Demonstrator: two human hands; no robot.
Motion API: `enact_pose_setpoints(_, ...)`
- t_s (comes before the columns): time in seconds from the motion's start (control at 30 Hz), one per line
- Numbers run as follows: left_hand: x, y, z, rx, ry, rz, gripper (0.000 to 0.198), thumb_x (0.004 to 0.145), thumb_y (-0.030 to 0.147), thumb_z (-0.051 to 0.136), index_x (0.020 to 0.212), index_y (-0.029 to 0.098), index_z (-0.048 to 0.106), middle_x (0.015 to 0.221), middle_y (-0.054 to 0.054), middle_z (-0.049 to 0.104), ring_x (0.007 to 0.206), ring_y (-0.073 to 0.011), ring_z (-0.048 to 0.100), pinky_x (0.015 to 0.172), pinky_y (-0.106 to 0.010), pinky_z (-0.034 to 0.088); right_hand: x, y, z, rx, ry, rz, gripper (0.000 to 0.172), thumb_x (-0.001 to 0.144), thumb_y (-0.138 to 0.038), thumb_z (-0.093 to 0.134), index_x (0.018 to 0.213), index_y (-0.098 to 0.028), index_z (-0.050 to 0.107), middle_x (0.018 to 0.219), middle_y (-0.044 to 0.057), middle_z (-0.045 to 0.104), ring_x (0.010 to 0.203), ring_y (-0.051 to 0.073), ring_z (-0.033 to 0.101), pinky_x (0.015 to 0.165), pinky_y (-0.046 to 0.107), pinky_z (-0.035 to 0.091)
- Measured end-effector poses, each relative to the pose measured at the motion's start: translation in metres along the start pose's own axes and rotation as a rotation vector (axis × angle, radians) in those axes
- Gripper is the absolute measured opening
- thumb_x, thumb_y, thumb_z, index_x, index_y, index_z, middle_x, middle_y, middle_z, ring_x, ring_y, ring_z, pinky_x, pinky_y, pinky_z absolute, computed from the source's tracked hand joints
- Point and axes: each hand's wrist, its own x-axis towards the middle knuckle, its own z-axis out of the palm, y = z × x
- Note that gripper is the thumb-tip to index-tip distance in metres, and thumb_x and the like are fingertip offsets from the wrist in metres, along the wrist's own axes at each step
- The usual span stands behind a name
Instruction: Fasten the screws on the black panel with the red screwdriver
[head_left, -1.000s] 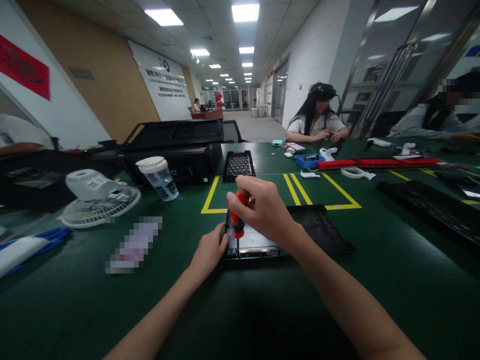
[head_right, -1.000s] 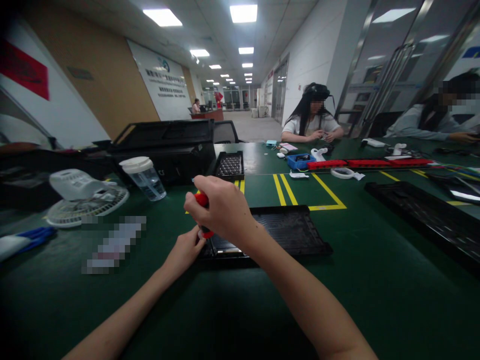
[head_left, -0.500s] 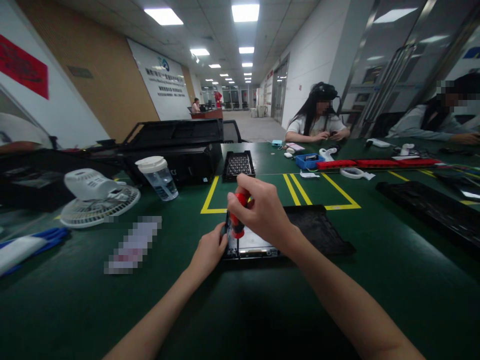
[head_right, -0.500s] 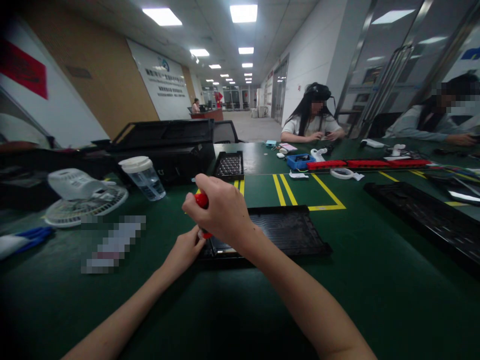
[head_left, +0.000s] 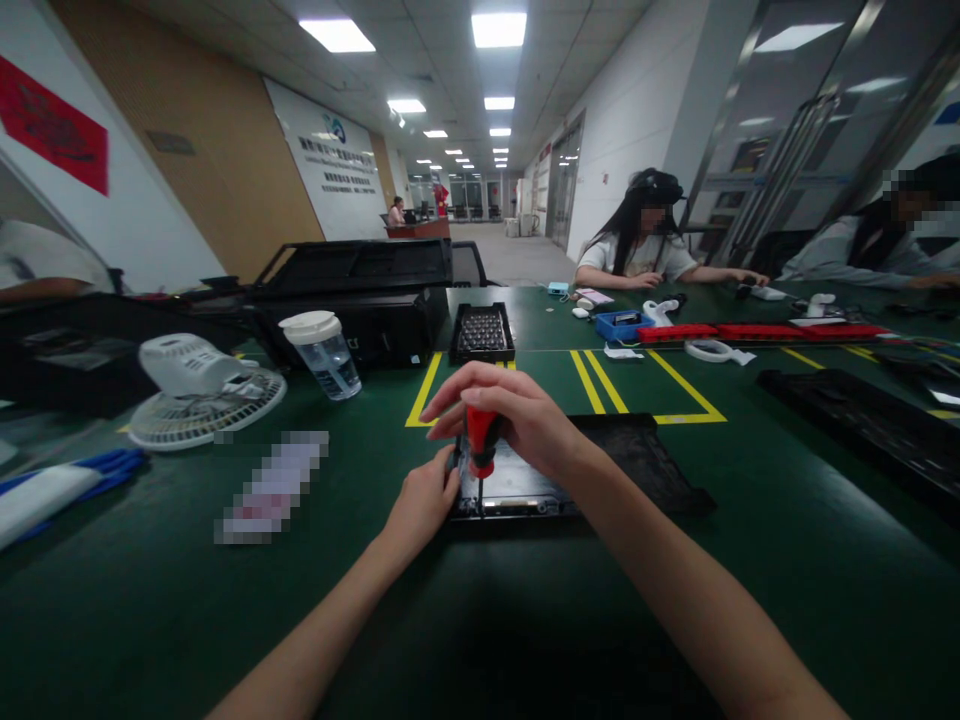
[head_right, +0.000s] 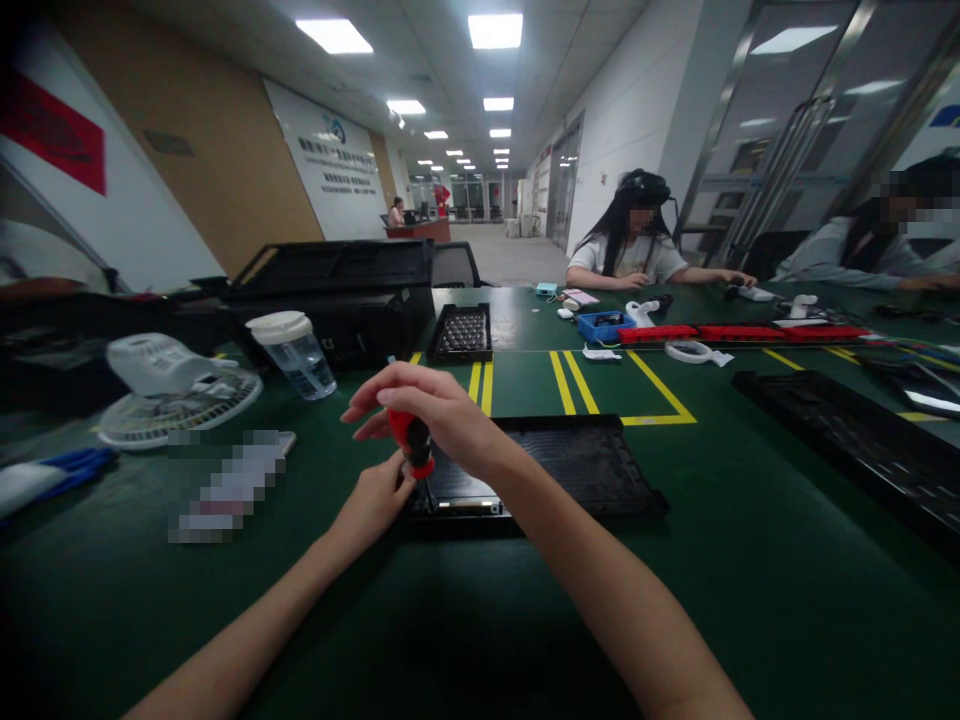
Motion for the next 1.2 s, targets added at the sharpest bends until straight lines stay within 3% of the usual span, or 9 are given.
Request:
enact_pose_setpoints(0.23, 0.001, 0.0, 0.0, 0.042, 0.0, -0.007, 0.015, 0.084, 0.022, 0.04, 0.083, 0.015, 0.054, 0.082, -0.009, 0.064, 0.075, -0.0193, 0.061, 0.067, -0.025, 0.042, 0.001, 0.008, -0.001, 0.081, -0.098, -0.034, 0.019, 0.081, -0.027, 0.048, 0.069, -0.013, 0.054, 0.064, 0.0, 0.052, 0.06, 0.009, 0.051, 0.06, 0.022, 0.041)
enact_pose_setpoints(0.4, 0.001, -0.005, 0.004, 0.029, 0.012, 0.008, 0.017, 0.084, 0.022, 0.04, 0.093, 0.016, 0.053, 0.083, -0.008, 0.064, 0.075, -0.0199, 0.061, 0.067, -0.026, 0.042, 0.003, 0.01, -0.005, 0.211, -0.141, -0.009, 0.025, 0.078, -0.029, 0.039, 0.075, -0.011, 0.057, 0.072, 0.004, 0.055, 0.064, 0.012, 0.052, 0.063, 0.025, 0.041)
enact_pose_setpoints(0.57, 0.002, -0.007, 0.006, 0.034, 0.0, 0.016, 0.018, 0.086, 0.025, 0.04, 0.087, 0.016, 0.055, 0.085, -0.009, 0.064, 0.082, -0.0207, 0.062, 0.072, -0.027, 0.043, 0.003, 0.007, -0.006, 0.214, -0.166, 0.082, 0.02, 0.076, -0.026, 0.047, 0.082, -0.01, 0.058, 0.078, 0.006, 0.056, 0.071, 0.013, 0.053, 0.067, 0.025, 0.042)
enact_pose_setpoints(0.87, 0.002, -0.004, 0.004, 0.03, -0.001, 0.0, 0.017, 0.085, 0.022, 0.041, 0.078, 0.016, 0.055, 0.079, -0.007, 0.063, 0.077, -0.019, 0.061, 0.07, -0.026, 0.043, 0.001, 0.005, -0.006, 0.197, -0.176, 0.081, 0.02, 0.08, -0.026, 0.049, 0.09, -0.011, 0.058, 0.083, 0.006, 0.054, 0.078, 0.014, 0.052, 0.075, 0.026, 0.043)
enact_pose_setpoints(1.2, 0.003, -0.004, 0.005, 0.06, 0.007, 0.0, 0.023, 0.085, 0.022, 0.041, 0.104, 0.016, 0.052, 0.085, -0.008, 0.065, 0.079, -0.0218, 0.062, 0.069, -0.027, 0.042, -0.001, 0.0, -0.013, 0.105, -0.179, 0.077, 0.017, 0.084, -0.024, 0.048, 0.095, -0.012, 0.054, 0.087, 0.005, 0.056, 0.077, 0.013, 0.055, 0.079, 0.03, 0.044)
